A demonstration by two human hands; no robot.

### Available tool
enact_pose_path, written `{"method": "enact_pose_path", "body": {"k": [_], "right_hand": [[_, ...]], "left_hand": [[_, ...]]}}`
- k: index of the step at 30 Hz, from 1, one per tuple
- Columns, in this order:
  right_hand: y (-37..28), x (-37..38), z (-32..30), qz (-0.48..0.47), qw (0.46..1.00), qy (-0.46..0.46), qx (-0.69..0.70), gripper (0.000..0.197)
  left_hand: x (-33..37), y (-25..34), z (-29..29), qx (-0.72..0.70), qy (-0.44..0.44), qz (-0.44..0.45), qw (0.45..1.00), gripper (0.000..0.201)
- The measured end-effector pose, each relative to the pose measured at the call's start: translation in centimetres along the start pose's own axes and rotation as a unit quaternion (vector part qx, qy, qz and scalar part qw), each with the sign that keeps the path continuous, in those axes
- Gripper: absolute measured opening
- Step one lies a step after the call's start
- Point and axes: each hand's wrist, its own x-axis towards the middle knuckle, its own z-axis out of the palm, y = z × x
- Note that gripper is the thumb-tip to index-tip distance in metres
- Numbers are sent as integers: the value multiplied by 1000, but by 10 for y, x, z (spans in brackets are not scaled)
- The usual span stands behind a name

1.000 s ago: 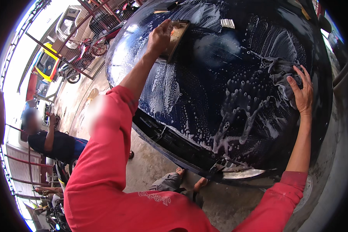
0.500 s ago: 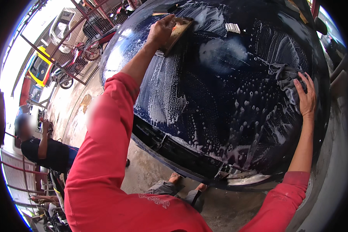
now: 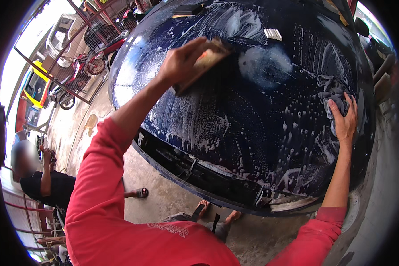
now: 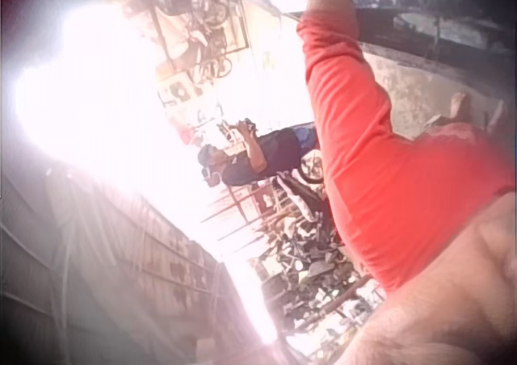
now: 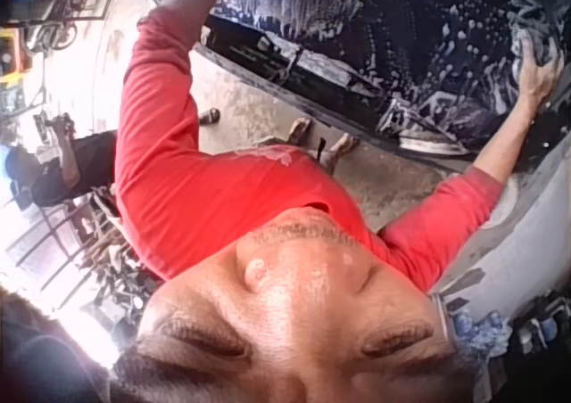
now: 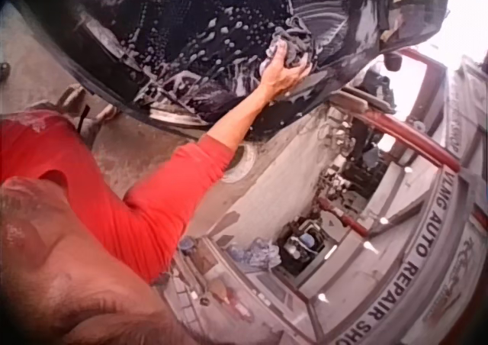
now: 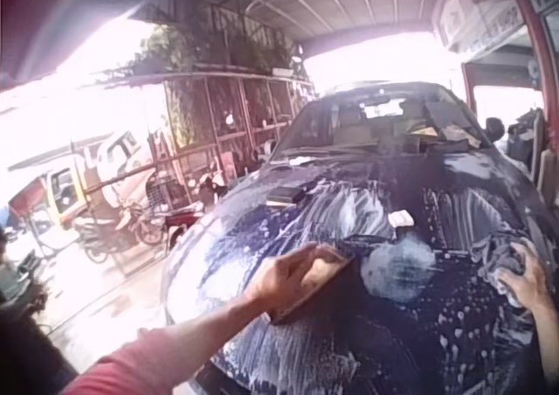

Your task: The person scrubs the hood of a dark blue car with a sponge and soapy water, then wipes the surface with a cloth. The person repeatedly scrubs and wipes the hood area, focusing on spreading and removing soap suds.

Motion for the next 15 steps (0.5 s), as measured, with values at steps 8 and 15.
{"method": "enact_pose_path", "body": {"k": [8, 15], "right_hand": [[0, -2, 2, 10, 1000, 5, 7, 76], [-15, -1, -1, 35, 999, 11, -21, 76]], "left_hand": [[-56, 53, -19, -72, -91, -54, 992, 55], [-130, 50, -53, -38, -93, 73, 992, 61]]}}
